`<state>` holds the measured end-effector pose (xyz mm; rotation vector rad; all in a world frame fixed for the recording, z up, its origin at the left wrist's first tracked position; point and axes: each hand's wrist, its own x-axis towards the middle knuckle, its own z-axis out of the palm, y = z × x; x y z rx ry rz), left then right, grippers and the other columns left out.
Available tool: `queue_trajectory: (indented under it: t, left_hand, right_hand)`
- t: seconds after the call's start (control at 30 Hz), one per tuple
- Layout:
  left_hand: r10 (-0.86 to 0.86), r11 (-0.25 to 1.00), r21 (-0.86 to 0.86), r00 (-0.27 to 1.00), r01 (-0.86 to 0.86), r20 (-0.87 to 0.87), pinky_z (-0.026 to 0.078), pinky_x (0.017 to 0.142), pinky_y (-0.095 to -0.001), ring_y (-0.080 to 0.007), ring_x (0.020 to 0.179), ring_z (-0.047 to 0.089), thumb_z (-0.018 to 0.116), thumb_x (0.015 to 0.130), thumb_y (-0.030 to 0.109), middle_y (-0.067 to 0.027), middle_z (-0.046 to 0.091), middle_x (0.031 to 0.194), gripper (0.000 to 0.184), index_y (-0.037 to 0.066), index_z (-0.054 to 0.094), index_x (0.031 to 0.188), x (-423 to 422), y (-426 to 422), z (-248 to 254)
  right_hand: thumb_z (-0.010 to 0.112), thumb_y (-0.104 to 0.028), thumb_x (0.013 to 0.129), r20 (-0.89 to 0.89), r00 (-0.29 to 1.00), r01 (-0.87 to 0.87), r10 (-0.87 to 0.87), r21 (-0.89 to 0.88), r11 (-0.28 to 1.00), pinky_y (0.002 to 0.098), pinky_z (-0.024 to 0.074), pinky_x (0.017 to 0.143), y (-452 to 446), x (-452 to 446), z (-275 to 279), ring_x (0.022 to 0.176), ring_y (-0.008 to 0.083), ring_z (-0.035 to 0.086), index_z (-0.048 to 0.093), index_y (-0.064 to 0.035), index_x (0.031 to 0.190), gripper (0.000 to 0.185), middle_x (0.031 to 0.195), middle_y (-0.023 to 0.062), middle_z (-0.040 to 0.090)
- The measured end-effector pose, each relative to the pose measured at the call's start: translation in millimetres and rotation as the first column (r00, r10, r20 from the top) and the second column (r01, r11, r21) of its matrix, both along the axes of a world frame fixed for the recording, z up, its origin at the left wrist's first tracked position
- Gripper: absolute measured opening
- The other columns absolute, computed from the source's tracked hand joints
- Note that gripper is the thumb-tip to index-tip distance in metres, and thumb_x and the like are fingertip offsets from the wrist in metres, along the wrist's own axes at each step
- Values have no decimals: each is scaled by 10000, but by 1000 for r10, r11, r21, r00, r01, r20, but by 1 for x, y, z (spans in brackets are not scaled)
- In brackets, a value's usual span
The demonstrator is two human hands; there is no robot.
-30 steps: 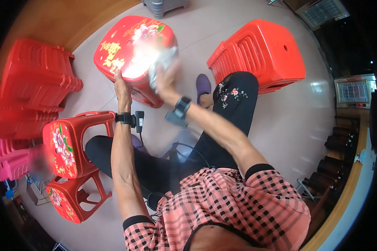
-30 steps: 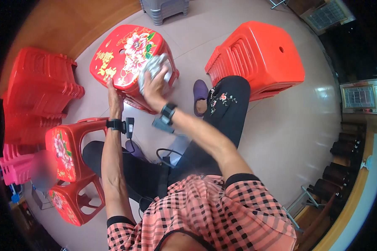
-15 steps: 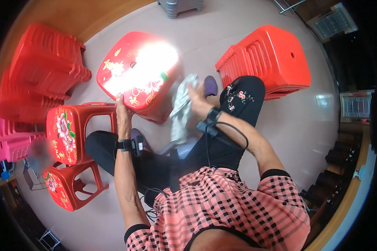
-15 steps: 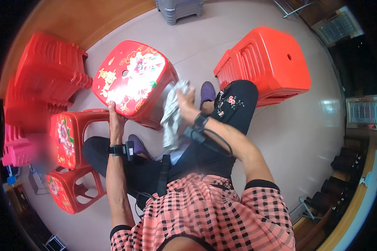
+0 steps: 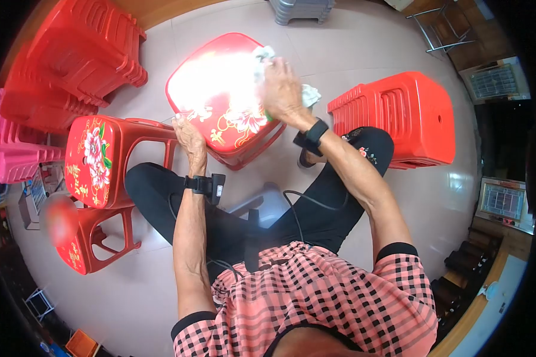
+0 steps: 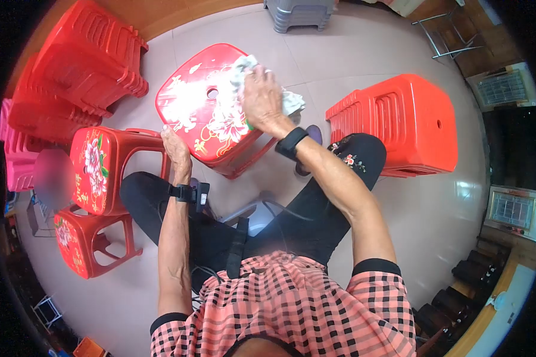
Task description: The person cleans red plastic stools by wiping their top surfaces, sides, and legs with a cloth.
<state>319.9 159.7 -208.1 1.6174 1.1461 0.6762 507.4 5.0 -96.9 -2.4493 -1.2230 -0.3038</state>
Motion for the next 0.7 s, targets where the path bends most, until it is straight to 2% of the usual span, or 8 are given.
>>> queue_trajectory:
  t: [0.17,0.23,0.3,0.4,0.5,0.57,0.63,0.7]
  left_hand:
    - [53,998,-41,997,-51,49,333,1046,-443,-435,1219,448,319,1020,385,-307,461,1331,583,-106,393,1326,3,2,-4]
    - [-55,998,-7,984,57,172,390,965,-428,-385,1113,512,348,1016,361,-263,512,1241,537,-91,401,1303,-2,-3,7]
    - [-18,999,-31,951,29,309,458,834,-368,-254,961,562,404,1002,310,-173,554,1091,420,-49,430,1220,-8,-15,26]
    - [21,979,199,992,-45,125,457,810,-329,-187,920,538,438,1005,372,-152,554,1021,431,-42,457,1124,-10,-5,9]
    - [100,992,-102,973,-80,206,461,801,-334,-195,883,548,453,1000,450,-151,571,950,529,-67,454,1109,-7,-12,30]
    - [84,983,-179,972,-45,218,463,793,-334,-196,863,554,443,995,490,-154,582,929,617,-105,436,1158,-9,-14,26]
    - [62,971,-239,956,9,288,465,766,-326,-190,823,559,431,995,511,-138,600,893,654,-116,482,1173,-9,-10,12]
    - [-1,938,-325,939,120,344,466,764,-328,-190,820,562,425,992,525,-135,612,901,641,-94,537,1114,-13,-9,21]
  right_hand:
    - [650,-164,750,-104,970,-220,220,12,975,432,494,770,48,-81,-10,989,345,526,507,49,1184,503,1069,193,509]
    - [680,-159,743,-95,945,-301,313,122,946,431,498,776,57,-107,-2,961,348,541,504,38,1188,518,1061,190,521]
    - [720,-147,737,-132,927,-329,351,167,930,429,503,794,59,-120,7,908,349,568,505,11,1195,530,1056,182,545]
    - [738,-211,691,-198,788,-563,584,152,812,446,496,785,35,-84,13,1018,339,536,515,-74,1227,597,1107,161,528]
    - [730,-223,706,-21,874,-486,486,-2,874,432,493,788,8,-30,10,1000,316,552,518,-137,1259,598,1140,146,535]
    - [710,-233,746,97,962,-243,255,-118,963,480,495,798,2,6,19,988,344,574,524,-124,1258,556,1171,173,523]
    - [654,-276,816,-122,989,-88,81,-48,995,541,488,823,8,50,11,988,413,590,515,-103,1257,494,1191,236,499]
    - [605,-299,860,-178,979,75,-101,-144,987,559,484,836,32,81,9,993,449,588,505,-85,1250,457,1186,275,486]
